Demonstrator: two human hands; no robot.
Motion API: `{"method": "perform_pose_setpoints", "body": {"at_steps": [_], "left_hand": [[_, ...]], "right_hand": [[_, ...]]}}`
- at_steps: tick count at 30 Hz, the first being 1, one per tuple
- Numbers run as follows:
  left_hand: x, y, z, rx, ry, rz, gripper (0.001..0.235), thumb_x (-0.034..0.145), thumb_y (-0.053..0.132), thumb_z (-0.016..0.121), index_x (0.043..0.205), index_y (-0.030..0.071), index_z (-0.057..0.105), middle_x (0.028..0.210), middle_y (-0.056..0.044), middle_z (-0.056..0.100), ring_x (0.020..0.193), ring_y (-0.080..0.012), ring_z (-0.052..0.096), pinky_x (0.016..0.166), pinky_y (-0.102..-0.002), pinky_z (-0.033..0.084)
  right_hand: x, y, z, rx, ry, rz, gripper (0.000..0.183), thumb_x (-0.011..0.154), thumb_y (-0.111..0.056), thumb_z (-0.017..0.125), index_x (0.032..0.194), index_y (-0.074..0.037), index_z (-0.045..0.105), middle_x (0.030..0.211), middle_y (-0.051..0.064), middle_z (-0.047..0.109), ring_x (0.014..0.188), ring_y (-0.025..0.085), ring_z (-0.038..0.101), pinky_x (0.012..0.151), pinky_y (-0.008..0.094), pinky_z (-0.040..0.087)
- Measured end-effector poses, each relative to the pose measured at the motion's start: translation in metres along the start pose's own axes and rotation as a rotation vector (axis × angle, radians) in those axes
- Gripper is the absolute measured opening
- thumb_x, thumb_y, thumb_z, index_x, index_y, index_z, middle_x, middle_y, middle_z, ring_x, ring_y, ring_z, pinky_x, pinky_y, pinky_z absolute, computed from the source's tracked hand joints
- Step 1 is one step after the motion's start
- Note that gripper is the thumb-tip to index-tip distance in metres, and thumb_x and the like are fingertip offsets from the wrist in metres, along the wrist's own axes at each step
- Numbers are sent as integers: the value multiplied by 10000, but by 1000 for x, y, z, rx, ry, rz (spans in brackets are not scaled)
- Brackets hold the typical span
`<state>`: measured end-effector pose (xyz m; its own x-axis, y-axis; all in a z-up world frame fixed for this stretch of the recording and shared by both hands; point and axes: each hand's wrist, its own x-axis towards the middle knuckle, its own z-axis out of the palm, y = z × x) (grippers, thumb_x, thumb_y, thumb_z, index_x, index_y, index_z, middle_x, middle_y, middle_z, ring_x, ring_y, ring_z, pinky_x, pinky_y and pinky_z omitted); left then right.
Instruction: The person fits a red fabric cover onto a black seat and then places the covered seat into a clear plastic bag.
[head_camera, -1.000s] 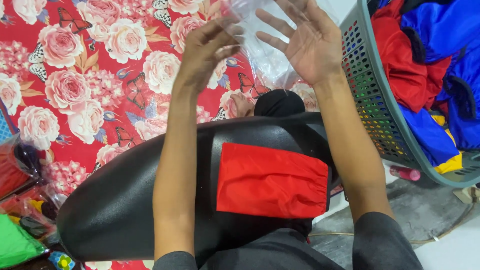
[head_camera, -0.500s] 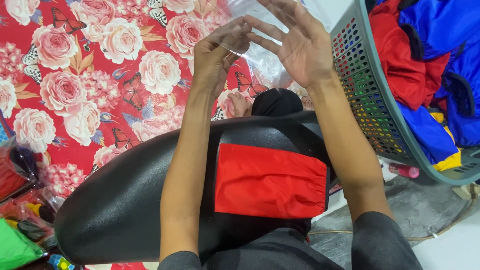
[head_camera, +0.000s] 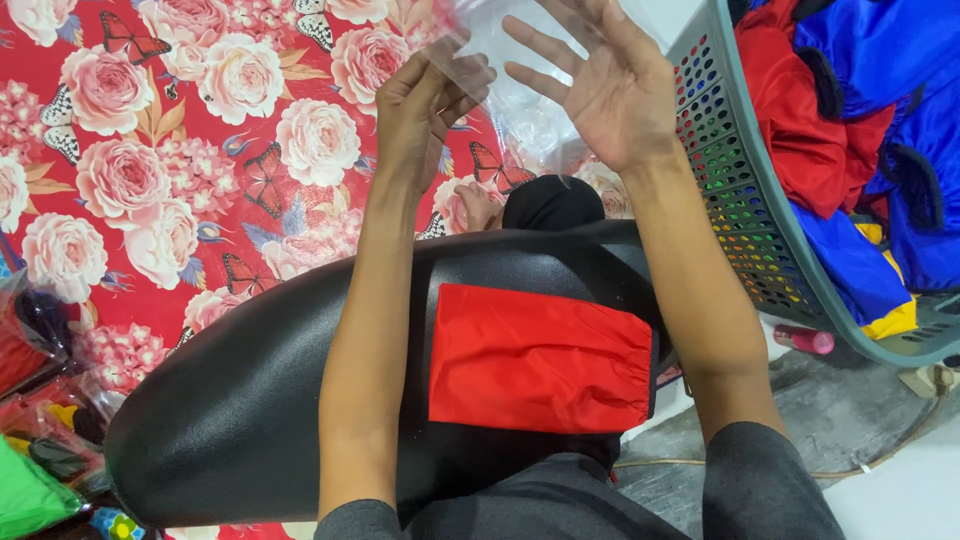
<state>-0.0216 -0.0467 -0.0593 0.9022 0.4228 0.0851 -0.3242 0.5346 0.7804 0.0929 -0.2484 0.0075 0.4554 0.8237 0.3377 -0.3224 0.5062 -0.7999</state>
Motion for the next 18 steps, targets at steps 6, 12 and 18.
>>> {"method": "perform_pose_setpoints", "body": {"at_steps": [6, 12, 18], "left_hand": [[-1, 11, 0, 19, 102, -22, 337, 965, 247, 646, 1183, -1, 716, 986, -155, 723, 926, -255, 730, 860, -346, 614], [35, -28, -94, 1264, -35, -106, 224, 802, 169, 591, 852, -11, 715, 695, -125, 691, 564, -199, 619, 564, -324, 560], [29, -18, -138, 1861, 8, -699, 879, 938, 808, 147, 1322, 92, 482, 1230, -251, 593, 1033, -425, 630, 891, -562, 505]], "right_hand": [[-1, 1, -4, 23, 3, 1, 428, 1151, -372, 498, 1499, -125, 533, 1584, 81, 484, 1568, 408, 415, 1326, 593, 389], [-6, -6, -12, 22, 129, 38, 377, 1089, -351, 554, 1374, -113, 623, 1367, 3, 608, 1519, 386, 488, 1287, 557, 421], [-16, -13, -19, -62, 183, 45, 422, 1074, -392, 564, 1387, -113, 611, 1407, 12, 589, 1519, 398, 494, 1268, 563, 430]]}}
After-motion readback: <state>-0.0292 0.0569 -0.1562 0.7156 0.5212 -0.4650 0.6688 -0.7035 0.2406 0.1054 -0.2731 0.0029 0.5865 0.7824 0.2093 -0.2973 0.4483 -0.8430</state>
